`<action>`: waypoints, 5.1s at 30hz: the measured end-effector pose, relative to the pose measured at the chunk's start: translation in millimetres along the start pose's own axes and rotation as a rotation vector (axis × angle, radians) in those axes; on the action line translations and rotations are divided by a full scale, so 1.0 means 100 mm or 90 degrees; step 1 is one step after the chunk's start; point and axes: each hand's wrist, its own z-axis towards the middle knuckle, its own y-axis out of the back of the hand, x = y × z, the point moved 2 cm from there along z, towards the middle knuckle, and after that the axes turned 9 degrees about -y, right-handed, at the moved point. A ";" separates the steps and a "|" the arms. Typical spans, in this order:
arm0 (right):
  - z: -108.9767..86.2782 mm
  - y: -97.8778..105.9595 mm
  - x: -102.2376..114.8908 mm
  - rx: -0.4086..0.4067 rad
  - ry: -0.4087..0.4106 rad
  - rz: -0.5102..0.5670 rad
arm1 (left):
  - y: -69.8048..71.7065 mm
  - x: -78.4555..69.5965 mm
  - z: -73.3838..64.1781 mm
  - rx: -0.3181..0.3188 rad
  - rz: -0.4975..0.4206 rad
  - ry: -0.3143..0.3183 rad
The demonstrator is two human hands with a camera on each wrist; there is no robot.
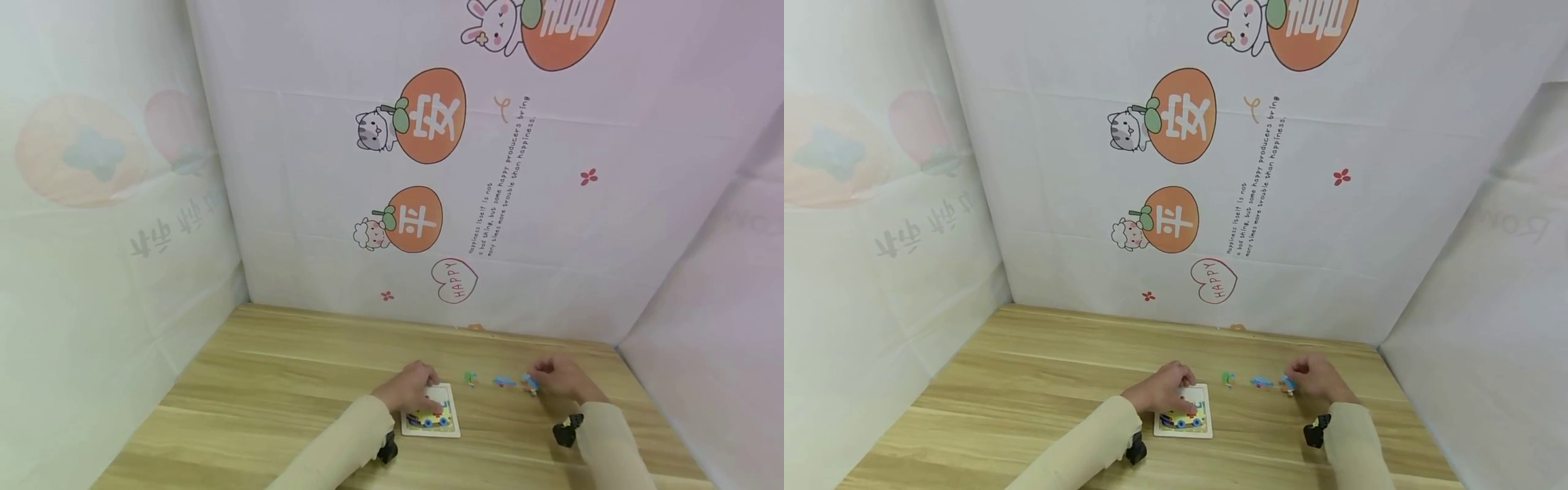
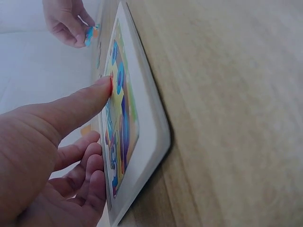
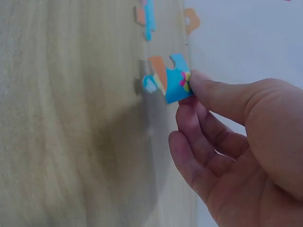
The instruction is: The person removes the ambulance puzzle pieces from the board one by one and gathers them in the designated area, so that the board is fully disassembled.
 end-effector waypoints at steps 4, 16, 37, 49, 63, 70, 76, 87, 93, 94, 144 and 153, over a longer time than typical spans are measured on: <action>0.05 -0.03 -0.05 -0.005 -0.002 -0.032 | -0.01 0.01 0.01 0.003 -0.001 0.000; 0.06 -0.05 -0.07 -0.014 -0.032 -0.057 | 0.00 0.00 0.02 0.010 0.014 -0.007; -0.04 -0.59 1.06 0.063 0.161 -0.055 | 0.25 0.05 -0.22 0.045 0.049 -0.072; -0.20 -1.03 1.77 0.177 0.227 -0.066 | 0.36 0.14 -0.46 0.073 0.069 -0.086; -0.29 -1.27 1.88 0.171 0.296 -0.091 | 0.29 0.21 -0.53 0.061 0.041 -0.099; -0.30 -1.27 1.86 0.167 0.315 -0.090 | 0.26 0.23 -0.49 0.065 0.041 -0.101; -0.31 -1.27 1.89 0.158 0.344 -0.111 | 0.24 0.24 -0.47 0.067 0.056 -0.091; -0.30 -1.28 1.89 0.147 0.340 -0.100 | 0.26 0.22 -0.48 0.070 0.038 -0.083; -0.29 -1.26 1.91 0.152 0.324 -0.079 | 0.29 0.19 -0.49 0.062 0.038 -0.080; -0.28 -1.25 1.91 0.153 0.322 -0.076 | 0.29 0.18 -0.49 0.062 0.037 -0.077; -0.41 -0.55 1.20 0.053 0.250 0.006 | 0.29 0.14 -0.52 0.055 0.040 -0.059; -0.47 -0.46 0.91 0.042 0.239 0.006 | 0.31 0.14 -0.54 0.057 0.046 -0.062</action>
